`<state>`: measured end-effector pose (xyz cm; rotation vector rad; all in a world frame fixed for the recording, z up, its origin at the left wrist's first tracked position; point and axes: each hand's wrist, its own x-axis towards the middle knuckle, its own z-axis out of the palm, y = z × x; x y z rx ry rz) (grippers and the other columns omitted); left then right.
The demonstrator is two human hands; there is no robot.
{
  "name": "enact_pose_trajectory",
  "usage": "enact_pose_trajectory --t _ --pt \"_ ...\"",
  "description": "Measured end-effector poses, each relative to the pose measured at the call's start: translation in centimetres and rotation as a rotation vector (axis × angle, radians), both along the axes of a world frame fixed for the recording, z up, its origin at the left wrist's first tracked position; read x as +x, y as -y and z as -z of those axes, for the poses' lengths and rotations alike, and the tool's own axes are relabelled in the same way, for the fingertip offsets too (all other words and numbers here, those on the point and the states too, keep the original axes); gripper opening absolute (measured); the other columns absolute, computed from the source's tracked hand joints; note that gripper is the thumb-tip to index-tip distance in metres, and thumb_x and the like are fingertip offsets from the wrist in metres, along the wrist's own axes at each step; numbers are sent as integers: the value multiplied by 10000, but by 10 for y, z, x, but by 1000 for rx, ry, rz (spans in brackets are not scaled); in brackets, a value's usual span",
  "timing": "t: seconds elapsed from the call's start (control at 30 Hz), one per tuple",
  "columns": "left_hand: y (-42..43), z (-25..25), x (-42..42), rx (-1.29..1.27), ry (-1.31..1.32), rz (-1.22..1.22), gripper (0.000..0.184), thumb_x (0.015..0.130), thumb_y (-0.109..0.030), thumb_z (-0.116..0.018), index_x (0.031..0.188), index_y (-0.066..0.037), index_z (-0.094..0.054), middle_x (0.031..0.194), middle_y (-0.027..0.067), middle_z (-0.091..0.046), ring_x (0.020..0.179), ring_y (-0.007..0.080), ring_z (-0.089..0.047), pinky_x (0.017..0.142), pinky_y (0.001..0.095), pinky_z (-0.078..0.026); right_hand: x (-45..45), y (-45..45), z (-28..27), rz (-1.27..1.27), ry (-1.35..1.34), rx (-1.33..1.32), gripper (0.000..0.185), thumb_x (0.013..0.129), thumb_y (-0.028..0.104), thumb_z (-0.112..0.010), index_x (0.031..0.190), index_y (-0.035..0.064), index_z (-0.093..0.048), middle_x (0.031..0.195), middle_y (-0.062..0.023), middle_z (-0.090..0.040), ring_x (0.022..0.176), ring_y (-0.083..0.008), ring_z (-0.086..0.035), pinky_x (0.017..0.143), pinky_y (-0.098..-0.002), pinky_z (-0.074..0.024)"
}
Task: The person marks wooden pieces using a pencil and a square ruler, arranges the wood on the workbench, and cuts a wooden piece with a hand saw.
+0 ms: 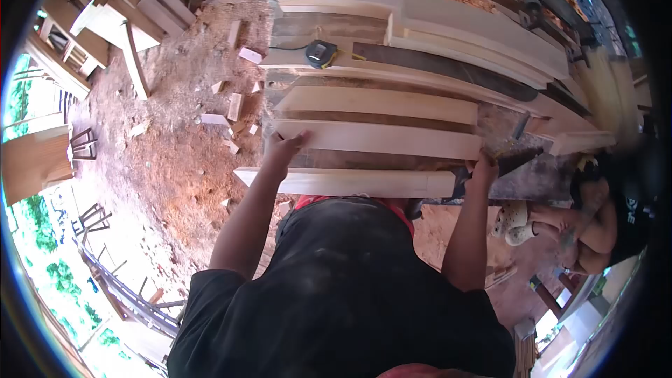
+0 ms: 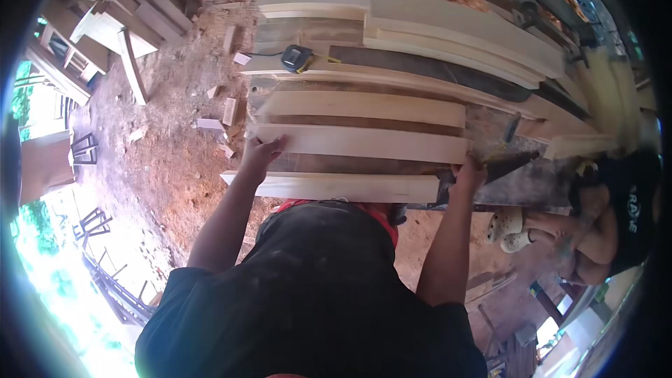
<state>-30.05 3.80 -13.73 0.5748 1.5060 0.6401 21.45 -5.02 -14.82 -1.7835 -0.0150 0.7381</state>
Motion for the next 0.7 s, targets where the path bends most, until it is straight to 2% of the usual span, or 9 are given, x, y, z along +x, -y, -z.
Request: enact_pose_trajectory --t 0.1,0.17,0.27,0.37,0.4,0.6,0.7 --pt "-3 -7 3 2 -37 40 380 912 -233 -861 1202 -32 -719 1043 39 -747 852 118 -673 755 299 -539 11 4 28 117 80 -52 144 965 116 -714 969 -15 -656 832 -93 -668 542 -159 -576 425 -297 -386" --pt "-4 -12 3 10 -13 13 423 902 -237 -863 1226 -5 -717 1069 53 -755 882 131 -689 771 305 -545 -1 -2 11 136 73 -24 148 951 112 -727 984 -17 -663 820 -82 -660 582 -169 -613 447 -286 -430" --pt "-10 -6 -1 23 -2 -31 451 913 -250 -857 1253 1 -701 1123 67 -750 982 170 -724 879 320 -581 -12 -13 -5 115 23 26 174 967 118 -734 1023 -31 -664 865 -88 -666 699 -195 -672 533 -295 -538" --pt "-24 -18 -2 25 -54 11 472 924 -263 -851 1290 -15 -685 1160 66 -742 1025 175 -723 913 329 -584 -12 -23 -3 80 -48 -6 432 972 107 -743 1318 -29 -523 1221 -175 -608 981 -293 -700 742 -384 -652" --pt "-29 -23 -2 18 -80 73 514 968 -272 -807 1367 -4 -625 1230 90 -726 1118 200 -720 974 373 -589 -11 -24 -1 62 -77 -16 535 974 103 -746 1416 -28 -476 1339 -204 -588 1075 -326 -709 812 -414 -690" --pt "-35 -22 -9 3 -109 148 575 975 -295 -796 1425 -21 -568 1280 93 -701 1115 213 -718 971 401 -591 -13 -27 4 104 -18 -69 627 1000 115 -736 1505 -16 -386 1408 -213 -568 1125 -332 -710 826 -406 -691" --pt "-40 -26 -8 -10 -103 7 552 976 -313 -798 1396 -52 -554 1282 97 -691 1104 219 -721 968 426 -599 -21 -31 -4 161 7 -90 345 1002 121 -740 1283 -8 -587 1226 -159 -660 1044 -284 -711 820 -414 -670"
